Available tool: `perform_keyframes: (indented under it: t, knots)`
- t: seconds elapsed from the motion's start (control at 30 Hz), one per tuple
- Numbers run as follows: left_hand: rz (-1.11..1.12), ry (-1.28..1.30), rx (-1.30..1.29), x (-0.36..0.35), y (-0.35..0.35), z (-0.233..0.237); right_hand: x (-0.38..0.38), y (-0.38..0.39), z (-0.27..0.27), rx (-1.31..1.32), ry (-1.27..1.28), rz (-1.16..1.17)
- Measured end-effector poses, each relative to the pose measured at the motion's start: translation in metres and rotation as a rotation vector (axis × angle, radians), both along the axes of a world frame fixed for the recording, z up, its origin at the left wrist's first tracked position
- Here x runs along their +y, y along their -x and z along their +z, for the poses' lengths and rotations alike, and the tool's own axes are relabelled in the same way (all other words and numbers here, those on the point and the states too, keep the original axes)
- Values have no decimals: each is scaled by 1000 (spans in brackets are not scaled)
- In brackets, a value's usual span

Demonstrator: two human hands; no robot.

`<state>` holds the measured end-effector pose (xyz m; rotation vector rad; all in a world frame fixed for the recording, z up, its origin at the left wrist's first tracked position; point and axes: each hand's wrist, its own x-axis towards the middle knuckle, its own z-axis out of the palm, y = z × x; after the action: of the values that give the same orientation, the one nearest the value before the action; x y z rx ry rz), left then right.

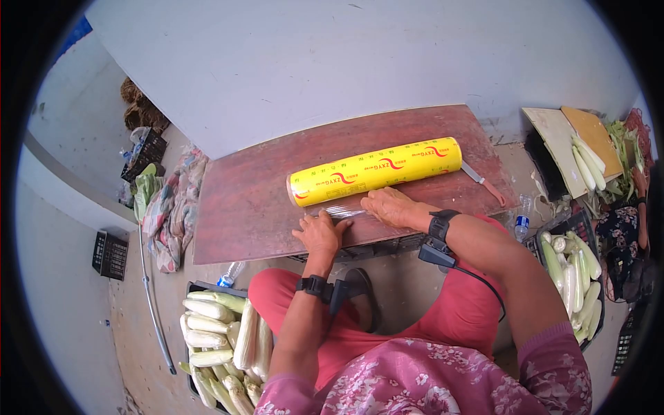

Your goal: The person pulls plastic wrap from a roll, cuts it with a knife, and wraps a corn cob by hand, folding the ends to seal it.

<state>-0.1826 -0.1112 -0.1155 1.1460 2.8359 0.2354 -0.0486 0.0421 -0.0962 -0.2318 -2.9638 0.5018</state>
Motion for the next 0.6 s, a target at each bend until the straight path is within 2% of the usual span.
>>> perform_keyframes:
  t: [0.2,0.3,0.6]
  knots:
    - [78,-12,-94,6,-2,12,3,-4,-1,-10,-85,86]
    - [112,-18,-91,10,-3,11,5,-5,-11,134,-100,147]
    - [191,65,-135,24,-19,20,-2,-11,-14,159,-139,156]
